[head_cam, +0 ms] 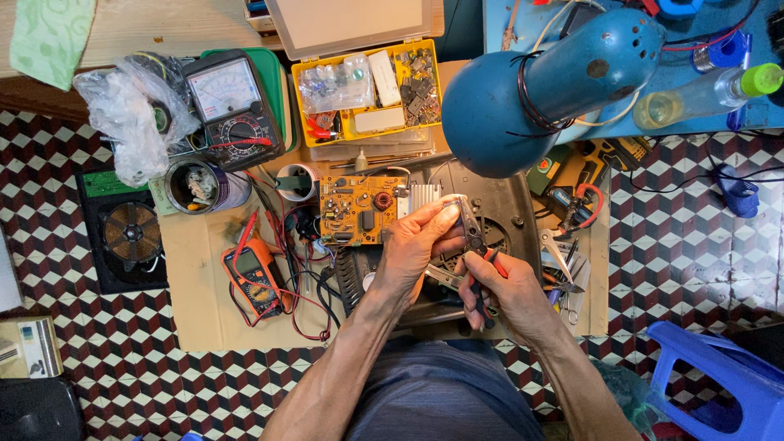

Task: The person works on a circuit board, using pliers to bend and adjust the fins of a metal heatsink. They repeatedly test the fit of the heatsink on the board, flip the board to check alignment, and continue adjusting the fins with pliers.

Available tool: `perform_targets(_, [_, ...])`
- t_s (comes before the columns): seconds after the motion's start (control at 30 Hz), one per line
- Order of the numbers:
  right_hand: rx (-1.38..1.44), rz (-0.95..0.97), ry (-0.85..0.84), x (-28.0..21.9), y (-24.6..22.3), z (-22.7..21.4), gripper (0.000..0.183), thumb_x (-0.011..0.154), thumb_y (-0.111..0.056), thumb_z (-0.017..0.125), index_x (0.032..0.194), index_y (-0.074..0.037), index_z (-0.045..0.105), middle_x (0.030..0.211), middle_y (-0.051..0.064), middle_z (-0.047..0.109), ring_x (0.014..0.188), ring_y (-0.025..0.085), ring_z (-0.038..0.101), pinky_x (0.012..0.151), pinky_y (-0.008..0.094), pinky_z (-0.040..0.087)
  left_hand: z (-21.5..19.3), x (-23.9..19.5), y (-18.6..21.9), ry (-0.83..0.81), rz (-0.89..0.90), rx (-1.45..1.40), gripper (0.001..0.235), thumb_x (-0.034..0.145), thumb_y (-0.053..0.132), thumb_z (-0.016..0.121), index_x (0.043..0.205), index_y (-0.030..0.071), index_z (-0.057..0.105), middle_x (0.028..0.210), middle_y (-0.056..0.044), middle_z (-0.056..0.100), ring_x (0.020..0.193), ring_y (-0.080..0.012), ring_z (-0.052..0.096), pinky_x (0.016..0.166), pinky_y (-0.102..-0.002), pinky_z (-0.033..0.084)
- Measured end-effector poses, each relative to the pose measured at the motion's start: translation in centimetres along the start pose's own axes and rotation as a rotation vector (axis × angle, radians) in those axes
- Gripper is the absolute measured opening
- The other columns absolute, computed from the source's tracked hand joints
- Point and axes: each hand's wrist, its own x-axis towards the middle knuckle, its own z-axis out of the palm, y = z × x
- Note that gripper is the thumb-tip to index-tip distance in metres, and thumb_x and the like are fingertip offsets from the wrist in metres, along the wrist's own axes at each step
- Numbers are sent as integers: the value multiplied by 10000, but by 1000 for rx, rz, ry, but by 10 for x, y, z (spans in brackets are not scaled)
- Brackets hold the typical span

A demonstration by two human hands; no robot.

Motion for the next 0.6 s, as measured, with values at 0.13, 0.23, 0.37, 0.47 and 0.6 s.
perform_targets(0.13, [-13,-8,10,-2,-3,1,365,1008,-359,534,995,-4,614,633,86,616,447,165,623,394,262,490,2,0,2,-4,13,11,387,1020,170,625,1361,-15,634,1119,-102,738,950,-130,722,828,-238,612])
perform_targets(0.23, [-9,-11,17,-4,-8,7,371,1010,-346,527,1025,9,631,650,92,628,465,171,636,410,275,501,4,0,3,-1,-7,26,403,1009,181,630,1368,-3,629,1116,-101,746,939,-134,725,821,-235,615])
perform_targets(0.37, [2,98,-7,-7,-22,3,368,940,-297,496,1169,-60,657,796,89,765,695,153,754,608,266,582,2,-1,4,34,86,209,365,1032,202,629,1351,32,673,1074,-95,746,898,-127,711,782,-232,593])
perform_targets(0.47, [-43,213,-22,-16,-24,-9,332,938,-268,496,1164,-99,671,824,89,755,743,166,750,680,281,596,-1,2,9,87,286,439,316,1017,182,643,1302,59,704,1087,-72,761,942,-110,726,834,-233,598])
perform_targets(0.6, [-519,141,295,-1,-6,-26,377,1036,-344,530,1027,5,672,829,160,708,751,267,712,672,388,512,-10,-3,15,89,448,588,273,995,132,682,1257,68,724,1162,-49,756,1029,-94,708,912,-227,576])
